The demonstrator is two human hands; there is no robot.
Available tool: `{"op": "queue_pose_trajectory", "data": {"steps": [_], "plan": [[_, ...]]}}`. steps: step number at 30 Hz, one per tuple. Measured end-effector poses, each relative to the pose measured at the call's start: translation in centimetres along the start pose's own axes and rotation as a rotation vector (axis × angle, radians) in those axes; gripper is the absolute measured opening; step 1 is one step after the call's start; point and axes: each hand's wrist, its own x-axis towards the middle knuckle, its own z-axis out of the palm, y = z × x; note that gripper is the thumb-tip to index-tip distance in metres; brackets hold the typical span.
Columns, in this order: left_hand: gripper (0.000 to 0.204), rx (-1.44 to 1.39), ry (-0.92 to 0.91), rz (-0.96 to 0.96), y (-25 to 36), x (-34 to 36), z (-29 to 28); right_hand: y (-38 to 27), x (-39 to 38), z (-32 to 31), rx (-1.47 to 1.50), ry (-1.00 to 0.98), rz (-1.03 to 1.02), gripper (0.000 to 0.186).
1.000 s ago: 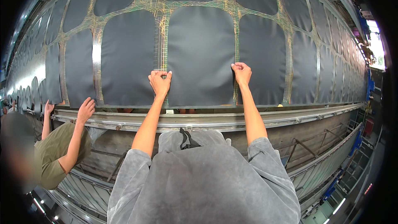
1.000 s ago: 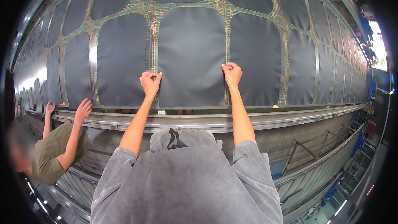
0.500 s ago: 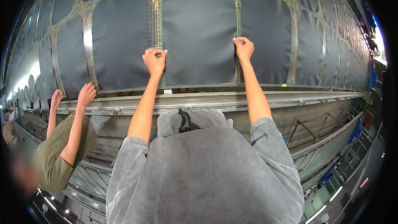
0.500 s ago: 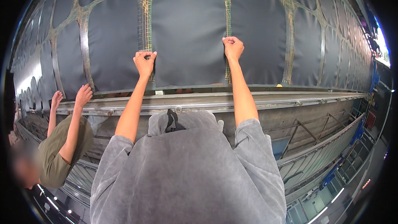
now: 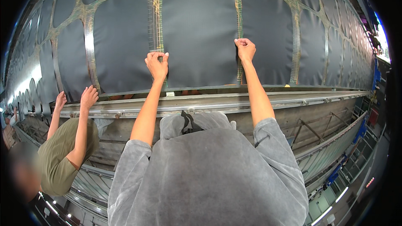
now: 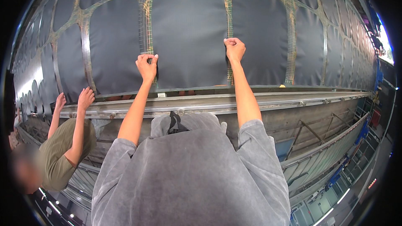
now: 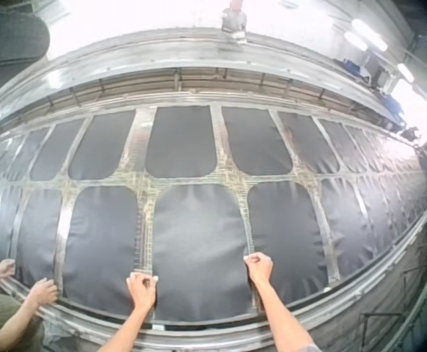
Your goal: The person places black rectangular panels onto a large curved grid structure, smoothing them down by hand to ensure they adhere to the surface. The task is performed in a repetitive sequence along a metal walkway inside a large industrial facility.
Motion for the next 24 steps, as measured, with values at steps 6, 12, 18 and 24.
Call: {"op": "queue_pose_trajectory", "data": {"steps": [6,12,18,24], "plan": [[0.022,-0.024,0.003,-0.005,-0.08,0.32,0.11,0.17,0.18,0.26,-0.005,-0.004,0.011,0.017],[0.022,-0.023,-0.02,-0.009,0.24,0.35,-0.34,0.05,-0.01,-0.01,0.001,-0.022,-0.015,0.016],[0.022,-0.027,-0.031,0.015,-0.05,0.48,-0.41,0.68,0.33,0.07,0.006,-0.028,-0.092,0.017],[0.022,-0.035,-0.052,-0.009,0.55,0.56,-0.75,0.7,0.36,-0.09,-0.021,-0.028,-0.078,0.017]]}}
